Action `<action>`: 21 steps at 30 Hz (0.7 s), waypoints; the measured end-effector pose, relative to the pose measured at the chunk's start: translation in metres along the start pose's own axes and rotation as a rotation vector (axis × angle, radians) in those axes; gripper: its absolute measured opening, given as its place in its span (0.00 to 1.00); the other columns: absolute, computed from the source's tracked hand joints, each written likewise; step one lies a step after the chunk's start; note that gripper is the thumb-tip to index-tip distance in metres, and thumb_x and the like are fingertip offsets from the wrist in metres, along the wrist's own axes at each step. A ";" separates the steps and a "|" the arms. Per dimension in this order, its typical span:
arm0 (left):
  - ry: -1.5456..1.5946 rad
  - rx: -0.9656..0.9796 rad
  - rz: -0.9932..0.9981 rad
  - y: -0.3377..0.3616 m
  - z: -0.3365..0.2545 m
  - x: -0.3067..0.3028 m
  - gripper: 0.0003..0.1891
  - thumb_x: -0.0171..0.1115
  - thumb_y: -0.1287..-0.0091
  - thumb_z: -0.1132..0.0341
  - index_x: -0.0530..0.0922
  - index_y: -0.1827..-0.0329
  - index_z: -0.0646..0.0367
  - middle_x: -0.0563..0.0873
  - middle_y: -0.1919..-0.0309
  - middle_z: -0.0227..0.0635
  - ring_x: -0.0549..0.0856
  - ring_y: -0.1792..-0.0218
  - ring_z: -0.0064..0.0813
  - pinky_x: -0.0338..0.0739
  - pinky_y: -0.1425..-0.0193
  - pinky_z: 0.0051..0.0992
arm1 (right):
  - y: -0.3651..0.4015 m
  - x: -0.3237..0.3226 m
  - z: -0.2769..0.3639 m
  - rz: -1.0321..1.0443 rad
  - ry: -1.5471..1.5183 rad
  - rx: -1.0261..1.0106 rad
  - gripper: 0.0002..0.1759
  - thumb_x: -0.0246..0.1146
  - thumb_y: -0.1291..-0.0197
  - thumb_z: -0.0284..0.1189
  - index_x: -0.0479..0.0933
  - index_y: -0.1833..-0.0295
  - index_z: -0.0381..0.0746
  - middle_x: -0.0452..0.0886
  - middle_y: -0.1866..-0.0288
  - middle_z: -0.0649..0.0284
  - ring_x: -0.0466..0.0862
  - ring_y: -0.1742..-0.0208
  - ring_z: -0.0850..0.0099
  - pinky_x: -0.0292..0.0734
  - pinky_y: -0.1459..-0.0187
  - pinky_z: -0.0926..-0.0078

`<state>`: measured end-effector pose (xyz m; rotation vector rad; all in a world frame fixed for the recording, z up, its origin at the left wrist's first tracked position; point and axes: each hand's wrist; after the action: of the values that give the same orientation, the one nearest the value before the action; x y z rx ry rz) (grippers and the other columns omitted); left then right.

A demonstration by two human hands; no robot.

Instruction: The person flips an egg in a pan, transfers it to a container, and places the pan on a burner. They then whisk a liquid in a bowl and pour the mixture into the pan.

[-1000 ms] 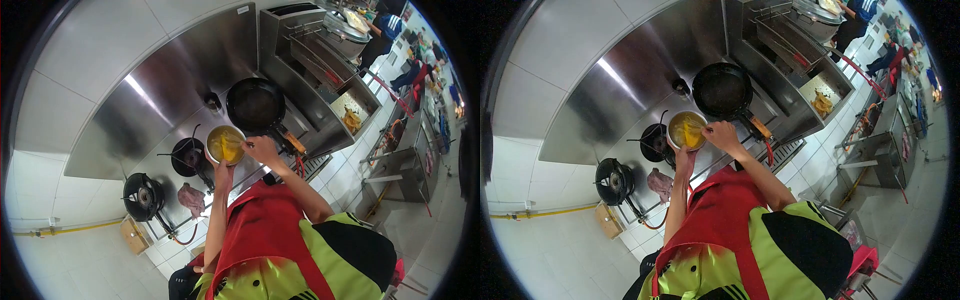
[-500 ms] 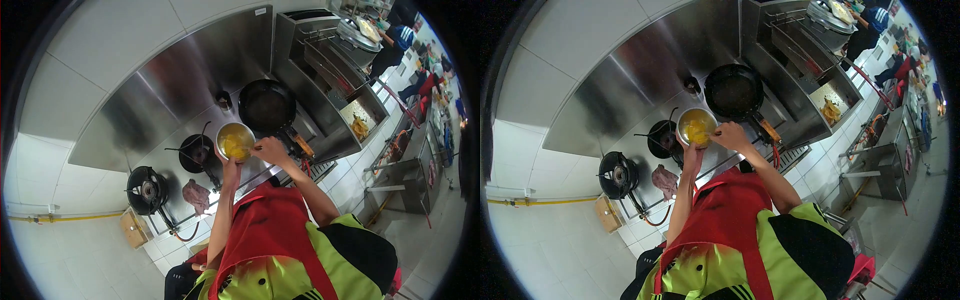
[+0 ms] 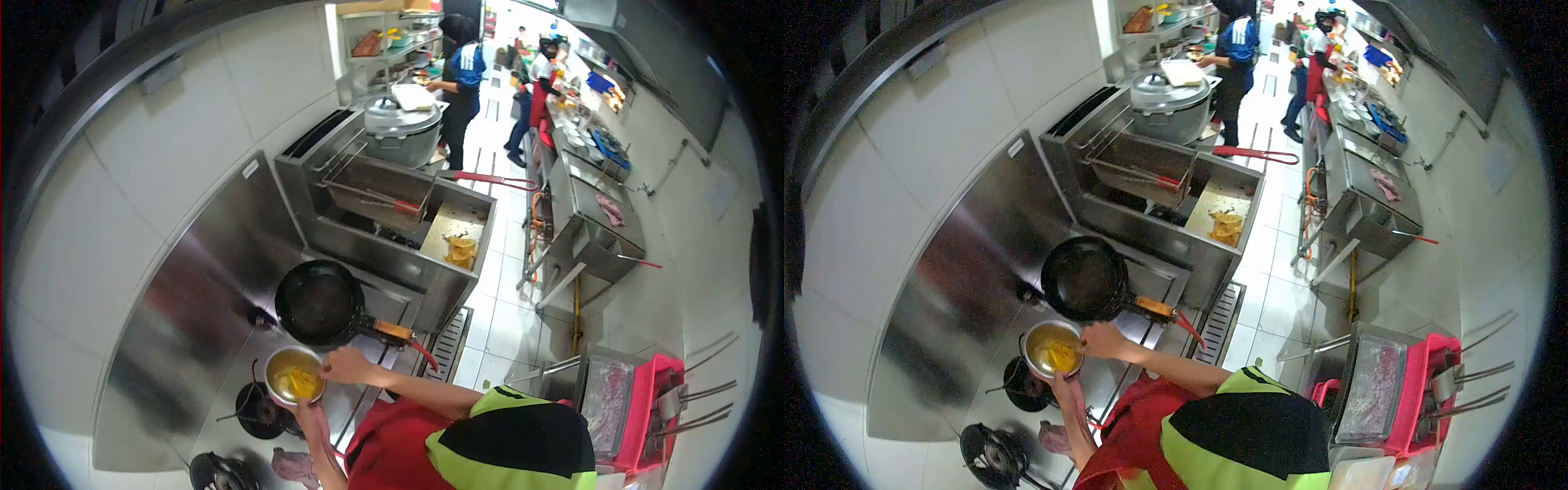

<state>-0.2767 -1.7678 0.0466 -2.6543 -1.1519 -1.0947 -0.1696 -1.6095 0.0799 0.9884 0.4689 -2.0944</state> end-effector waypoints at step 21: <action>-0.068 -0.039 0.028 0.015 -0.005 0.036 0.51 0.49 0.40 0.82 0.39 0.21 0.23 0.58 0.25 0.46 0.72 0.32 0.48 0.75 0.34 0.52 | 0.020 -0.042 0.004 0.103 -0.034 -0.043 0.19 0.64 0.43 0.47 0.88 0.63 0.42 0.86 0.70 0.51 0.87 0.65 0.50 0.82 0.59 0.55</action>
<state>-0.2524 -1.7575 0.0763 -2.7484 -1.1125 -1.0408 -0.1388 -1.6052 0.1152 0.9315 0.4353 -1.9982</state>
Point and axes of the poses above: each hand's wrist, its own y-axis away from the middle knuckle, its own x-axis out of the palm, z = x × y
